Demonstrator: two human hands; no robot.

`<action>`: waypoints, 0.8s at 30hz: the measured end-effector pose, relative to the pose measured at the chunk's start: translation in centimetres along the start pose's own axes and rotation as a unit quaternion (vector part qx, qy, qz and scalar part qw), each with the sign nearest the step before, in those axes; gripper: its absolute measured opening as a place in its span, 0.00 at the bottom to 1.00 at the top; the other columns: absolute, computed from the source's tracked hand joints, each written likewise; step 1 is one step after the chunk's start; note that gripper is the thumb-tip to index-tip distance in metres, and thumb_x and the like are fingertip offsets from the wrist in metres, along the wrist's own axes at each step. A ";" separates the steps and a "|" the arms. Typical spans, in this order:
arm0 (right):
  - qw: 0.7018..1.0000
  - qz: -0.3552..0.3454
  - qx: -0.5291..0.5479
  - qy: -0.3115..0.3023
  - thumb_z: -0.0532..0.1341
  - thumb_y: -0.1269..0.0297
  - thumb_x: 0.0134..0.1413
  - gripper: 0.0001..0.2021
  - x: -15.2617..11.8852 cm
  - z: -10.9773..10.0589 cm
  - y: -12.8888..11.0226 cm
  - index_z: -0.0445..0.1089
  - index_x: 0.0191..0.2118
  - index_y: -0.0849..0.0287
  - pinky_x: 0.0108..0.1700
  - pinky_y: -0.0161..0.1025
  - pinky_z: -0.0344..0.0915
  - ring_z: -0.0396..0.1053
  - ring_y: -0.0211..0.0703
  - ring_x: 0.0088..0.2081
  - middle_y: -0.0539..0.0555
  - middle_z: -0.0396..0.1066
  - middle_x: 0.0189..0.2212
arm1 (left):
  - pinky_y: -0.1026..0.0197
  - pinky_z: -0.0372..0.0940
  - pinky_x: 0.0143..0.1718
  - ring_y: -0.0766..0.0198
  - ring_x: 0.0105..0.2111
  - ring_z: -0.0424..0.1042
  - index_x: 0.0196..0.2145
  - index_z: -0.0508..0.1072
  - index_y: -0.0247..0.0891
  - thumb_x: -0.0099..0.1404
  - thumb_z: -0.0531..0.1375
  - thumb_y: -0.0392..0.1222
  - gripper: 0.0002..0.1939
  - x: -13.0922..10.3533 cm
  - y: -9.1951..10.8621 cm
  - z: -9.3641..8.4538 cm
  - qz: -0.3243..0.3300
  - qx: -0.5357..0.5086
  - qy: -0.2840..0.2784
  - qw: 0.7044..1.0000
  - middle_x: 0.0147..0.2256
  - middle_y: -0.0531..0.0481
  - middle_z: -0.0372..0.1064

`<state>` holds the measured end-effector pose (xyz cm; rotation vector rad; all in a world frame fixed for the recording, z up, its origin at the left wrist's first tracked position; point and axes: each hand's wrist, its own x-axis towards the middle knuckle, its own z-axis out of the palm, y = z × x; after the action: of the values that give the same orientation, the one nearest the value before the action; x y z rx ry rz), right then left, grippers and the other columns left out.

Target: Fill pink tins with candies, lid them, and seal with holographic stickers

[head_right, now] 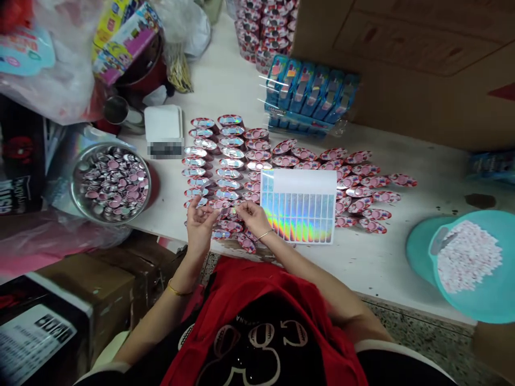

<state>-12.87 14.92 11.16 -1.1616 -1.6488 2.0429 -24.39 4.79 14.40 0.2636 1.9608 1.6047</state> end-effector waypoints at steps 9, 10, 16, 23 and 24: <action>0.918 -0.097 -0.376 0.082 0.57 0.63 0.57 0.08 1.7 3.8 0.5 0.67 0.27 0.57 0.42 0.42 0.53 0.64 0.46 0.38 0.54 0.71 0.30 | 0.57 0.62 0.46 0.65 0.33 0.68 0.62 0.55 0.38 0.58 0.59 0.38 0.35 3.8 -3.7 -3.3 0.108 0.245 0.016 0.963 0.30 0.53 0.68; 0.907 -0.101 -0.401 0.081 0.57 0.63 0.58 0.08 2.0 4.1 0.6 0.67 0.28 0.57 0.42 0.43 0.52 0.64 0.47 0.38 0.54 0.72 0.31 | 0.55 0.61 0.48 0.64 0.34 0.69 0.62 0.55 0.38 0.58 0.59 0.37 0.35 4.2 -3.9 -3.5 0.115 0.275 0.012 0.955 0.31 0.53 0.69; 0.859 -0.111 -0.495 0.060 0.53 0.61 0.62 0.10 3.1 5.0 1.3 0.68 0.33 0.57 0.44 0.46 0.49 0.62 0.51 0.42 0.57 0.72 0.36 | 0.50 0.54 0.50 0.59 0.36 0.69 0.63 0.55 0.38 0.58 0.57 0.36 0.35 5.0 -5.3 -4.0 0.127 0.376 0.010 0.918 0.33 0.52 0.72; 0.851 -0.114 -0.509 0.052 0.51 0.64 0.61 0.12 3.2 5.3 1.8 0.68 0.46 0.60 0.47 0.48 0.50 0.61 0.54 0.46 0.61 0.71 0.43 | 0.49 0.55 0.48 0.51 0.43 0.67 0.62 0.57 0.37 0.60 0.55 0.38 0.32 5.0 -5.9 -3.5 0.154 0.435 -0.007 0.887 0.36 0.46 0.72; 0.855 -0.117 -0.503 0.056 0.52 0.65 0.60 0.15 3.1 5.3 1.8 0.66 0.51 0.62 0.48 0.48 0.50 0.61 0.55 0.47 0.62 0.70 0.46 | 0.48 0.55 0.49 0.49 0.44 0.67 0.62 0.57 0.36 0.60 0.55 0.38 0.32 5.1 -5.8 -3.5 0.154 0.440 -0.004 0.885 0.38 0.44 0.71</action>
<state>-18.23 12.64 8.36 -1.1839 -2.7178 0.8591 -29.23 2.96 7.71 0.9689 2.6197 0.7400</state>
